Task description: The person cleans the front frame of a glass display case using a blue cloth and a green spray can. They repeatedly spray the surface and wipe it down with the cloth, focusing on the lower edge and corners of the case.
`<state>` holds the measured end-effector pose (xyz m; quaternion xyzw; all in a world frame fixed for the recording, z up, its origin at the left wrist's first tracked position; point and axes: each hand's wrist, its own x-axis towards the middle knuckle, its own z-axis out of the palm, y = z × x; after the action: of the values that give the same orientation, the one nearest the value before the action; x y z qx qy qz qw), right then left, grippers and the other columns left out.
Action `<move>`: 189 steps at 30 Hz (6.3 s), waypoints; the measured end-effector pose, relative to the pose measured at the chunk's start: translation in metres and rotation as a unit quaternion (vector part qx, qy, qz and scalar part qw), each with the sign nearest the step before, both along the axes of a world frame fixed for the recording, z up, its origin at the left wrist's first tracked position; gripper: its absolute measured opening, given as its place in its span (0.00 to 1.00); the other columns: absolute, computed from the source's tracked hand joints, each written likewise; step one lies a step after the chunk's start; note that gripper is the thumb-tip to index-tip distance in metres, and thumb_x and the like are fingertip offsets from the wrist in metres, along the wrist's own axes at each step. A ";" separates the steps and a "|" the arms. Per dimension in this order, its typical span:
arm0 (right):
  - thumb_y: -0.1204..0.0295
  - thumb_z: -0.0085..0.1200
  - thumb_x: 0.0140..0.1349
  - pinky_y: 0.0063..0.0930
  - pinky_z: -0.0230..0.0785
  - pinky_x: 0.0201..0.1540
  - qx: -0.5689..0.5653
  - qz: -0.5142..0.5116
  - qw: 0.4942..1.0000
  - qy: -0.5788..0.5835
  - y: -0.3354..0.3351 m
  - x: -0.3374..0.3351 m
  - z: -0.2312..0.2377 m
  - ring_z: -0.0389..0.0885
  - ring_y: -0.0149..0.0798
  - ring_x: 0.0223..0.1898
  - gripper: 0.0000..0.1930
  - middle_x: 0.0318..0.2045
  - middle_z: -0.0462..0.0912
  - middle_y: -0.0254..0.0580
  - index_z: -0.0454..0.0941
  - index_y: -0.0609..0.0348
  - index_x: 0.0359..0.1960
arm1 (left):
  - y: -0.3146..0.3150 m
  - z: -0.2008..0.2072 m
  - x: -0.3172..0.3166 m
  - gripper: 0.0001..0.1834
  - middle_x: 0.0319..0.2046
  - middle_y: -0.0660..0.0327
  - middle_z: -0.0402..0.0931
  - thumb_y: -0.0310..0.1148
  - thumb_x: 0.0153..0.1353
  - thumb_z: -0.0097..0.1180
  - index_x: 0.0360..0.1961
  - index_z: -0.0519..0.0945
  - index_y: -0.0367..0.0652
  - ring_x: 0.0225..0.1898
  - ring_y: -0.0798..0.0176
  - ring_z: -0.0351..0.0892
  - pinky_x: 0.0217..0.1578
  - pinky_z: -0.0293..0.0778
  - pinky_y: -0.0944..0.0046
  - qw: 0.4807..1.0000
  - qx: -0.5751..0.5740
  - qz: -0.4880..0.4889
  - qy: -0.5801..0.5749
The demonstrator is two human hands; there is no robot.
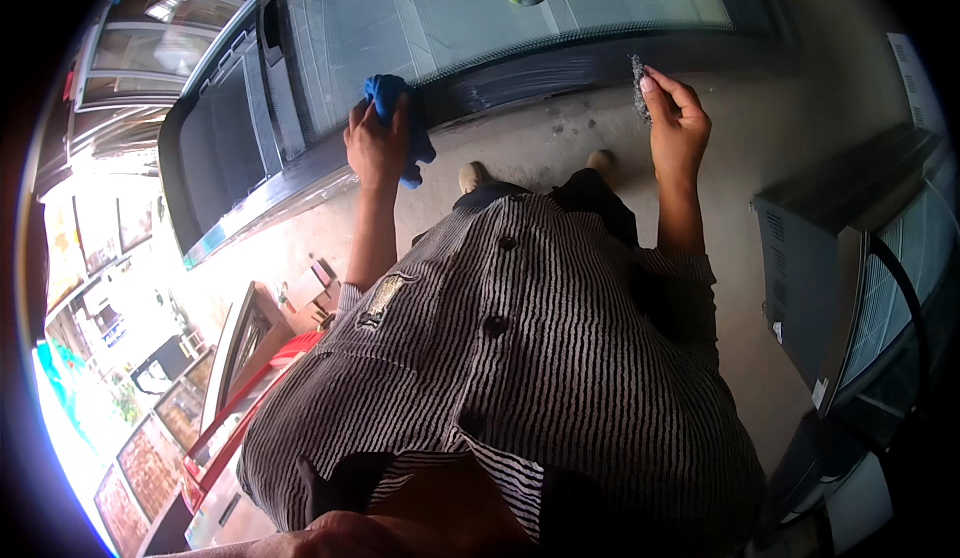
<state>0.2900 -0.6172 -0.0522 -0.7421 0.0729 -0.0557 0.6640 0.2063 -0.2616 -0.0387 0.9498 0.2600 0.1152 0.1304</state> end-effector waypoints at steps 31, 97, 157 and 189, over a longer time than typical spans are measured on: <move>0.73 0.60 0.67 0.18 0.72 0.47 0.028 -0.009 0.999 0.018 -0.103 0.024 0.015 0.81 0.26 0.42 0.11 0.42 0.85 0.39 0.83 0.67 0.47 | -0.243 0.006 0.081 0.29 0.47 0.55 0.78 0.38 0.58 0.66 0.58 0.74 0.37 0.49 0.58 0.78 0.52 0.74 0.58 0.785 -0.543 -0.284 -0.088; 0.72 0.62 0.65 0.18 0.71 0.48 0.021 0.084 0.996 0.022 -0.057 0.036 0.014 0.80 0.24 0.41 0.12 0.41 0.86 0.34 0.84 0.64 0.47 | -0.194 -0.061 0.054 0.26 0.55 0.63 0.76 0.31 0.49 0.61 0.52 0.79 0.64 0.57 0.52 0.71 0.54 0.61 0.44 0.963 0.051 -0.216 -0.152; 0.74 0.60 0.56 0.32 0.67 0.46 -0.369 0.456 0.725 -0.359 0.095 0.049 -0.008 0.79 0.34 0.39 0.06 0.34 0.85 0.24 0.88 0.48 0.33 | 0.115 -0.032 -0.091 0.37 0.56 0.43 0.72 0.38 0.51 0.62 0.66 0.68 0.55 0.57 0.39 0.74 0.57 0.72 0.49 0.994 -0.084 0.062 -0.043; 0.73 0.58 0.56 0.36 0.62 0.48 -0.366 0.395 0.763 -0.358 0.129 0.029 -0.009 0.78 0.34 0.40 0.06 0.32 0.84 0.22 0.88 0.47 0.29 | 0.114 -0.029 -0.084 0.38 0.57 0.43 0.71 0.41 0.51 0.61 0.66 0.68 0.54 0.58 0.41 0.73 0.58 0.70 0.50 0.992 -0.093 0.077 -0.025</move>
<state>0.3187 -0.4878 -0.0613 -0.8177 -0.4957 -0.0729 0.2834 0.1221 -0.1473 -0.0676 0.9074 0.3390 0.1237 0.2157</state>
